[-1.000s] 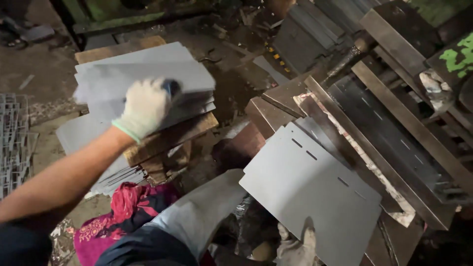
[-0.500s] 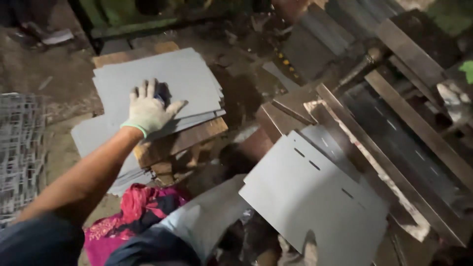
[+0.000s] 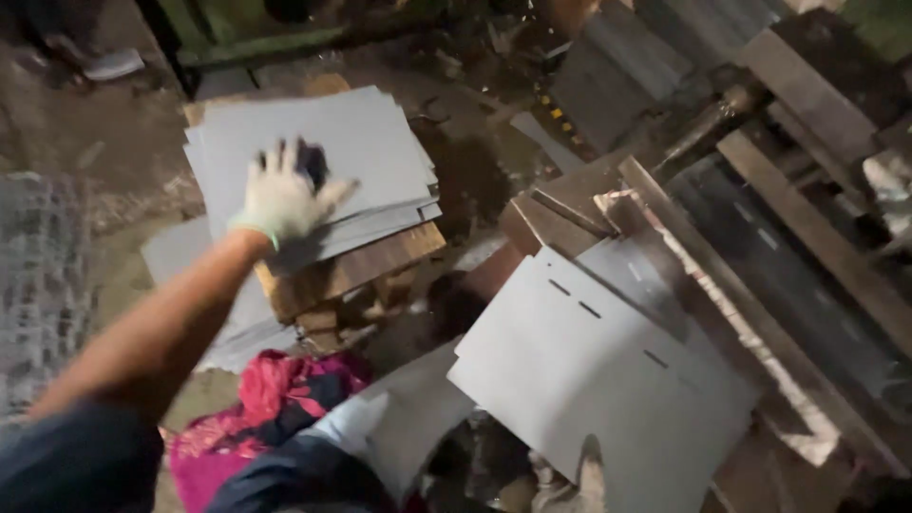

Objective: Feeding metal sheets into a punch press machine to create slots and holes.

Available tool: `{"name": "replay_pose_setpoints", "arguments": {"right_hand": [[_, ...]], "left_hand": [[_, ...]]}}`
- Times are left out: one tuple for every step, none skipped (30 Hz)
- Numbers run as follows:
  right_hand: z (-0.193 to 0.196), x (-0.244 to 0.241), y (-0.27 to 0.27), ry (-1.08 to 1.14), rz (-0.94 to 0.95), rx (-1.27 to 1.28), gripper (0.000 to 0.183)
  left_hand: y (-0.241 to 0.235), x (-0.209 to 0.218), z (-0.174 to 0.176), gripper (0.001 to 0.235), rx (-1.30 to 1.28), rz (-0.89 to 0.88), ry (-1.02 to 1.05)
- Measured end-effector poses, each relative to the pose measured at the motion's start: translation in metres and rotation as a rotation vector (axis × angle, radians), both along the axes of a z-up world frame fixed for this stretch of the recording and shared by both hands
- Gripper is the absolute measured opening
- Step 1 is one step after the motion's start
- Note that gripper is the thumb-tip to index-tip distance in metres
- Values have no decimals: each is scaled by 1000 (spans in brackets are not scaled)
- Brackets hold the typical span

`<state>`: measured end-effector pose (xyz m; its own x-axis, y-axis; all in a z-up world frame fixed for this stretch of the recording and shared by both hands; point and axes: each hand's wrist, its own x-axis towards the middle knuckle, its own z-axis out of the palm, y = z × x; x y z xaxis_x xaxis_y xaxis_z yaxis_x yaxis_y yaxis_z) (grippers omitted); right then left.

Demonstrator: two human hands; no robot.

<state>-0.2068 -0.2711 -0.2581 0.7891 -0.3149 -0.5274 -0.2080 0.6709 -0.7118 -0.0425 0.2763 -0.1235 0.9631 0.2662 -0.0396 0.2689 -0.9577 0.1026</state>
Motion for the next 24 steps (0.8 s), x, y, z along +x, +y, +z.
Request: {"name": "replay_pose_setpoints", "arguments": {"right_hand": [[-2,2,-3,-40,50,6,48],[-4,4,-6,-80,101,14,48],[-5,14,-8,-87,118,7,48],[-6,25,-11,-141,159,17,47],[-13,18,-6,-185,159,42,47],[-19,12,0,-181,136,52,47],[-22,8,-1,-220,152,66,46],[-25,1,-2,-258,168,80,46],[-28,8,0,-260,187,84,46],[-30,13,2,-310,228,104,46],[-31,15,2,-356,262,121,46],[-32,17,1,-355,274,123,46],[-31,19,-3,-407,297,133,45],[-30,22,-7,-459,321,144,45],[-34,16,-3,-462,294,148,45],[-37,10,1,-514,291,168,45],[-37,5,0,-562,298,179,45],[-21,-2,7,-561,283,174,45],[-2,-1,11,-443,257,125,44],[16,-1,15,-327,228,75,44],[53,-2,43,-328,214,74,44],[89,-3,70,-123,138,-29,45],[128,-6,88,89,49,-147,47],[126,-13,76,94,24,-162,47]], "left_hand": [[13,3,-4,101,-59,18,-61],[27,4,-8,102,-117,37,-123],[26,7,-8,102,-123,54,-131],[25,11,-7,105,-84,72,-109],[25,22,-4,107,-28,52,-73],[18,16,0,107,-17,29,-67],[8,4,-1,106,-67,29,-85],[-1,-9,-2,105,-116,29,-101],[-1,-17,-4,105,-113,48,-104],[-1,-26,-5,106,-102,42,-135],[-5,-34,-8,107,-94,28,-161],[-6,-44,-11,107,-94,40,-160],[-10,-48,-14,106,-30,16,-160],[-16,-51,-16,105,35,-8,-161],[-20,-55,-12,105,43,-33,-161],[-24,-59,-8,110,66,-80,-157],[-31,-67,-7,115,79,-117,-150],[-37,-68,-7,115,77,-133,-149],[-43,-71,-7,111,114,-160,-279],[-51,-74,-8,108,151,-185,-409],[-46,-70,-20,108,150,-199,-410],[-43,-66,-33,78,235,-225,-418],[-52,-61,-51,48,301,-257,-428],[-52,-66,-36,48,280,-278,-430]]}}
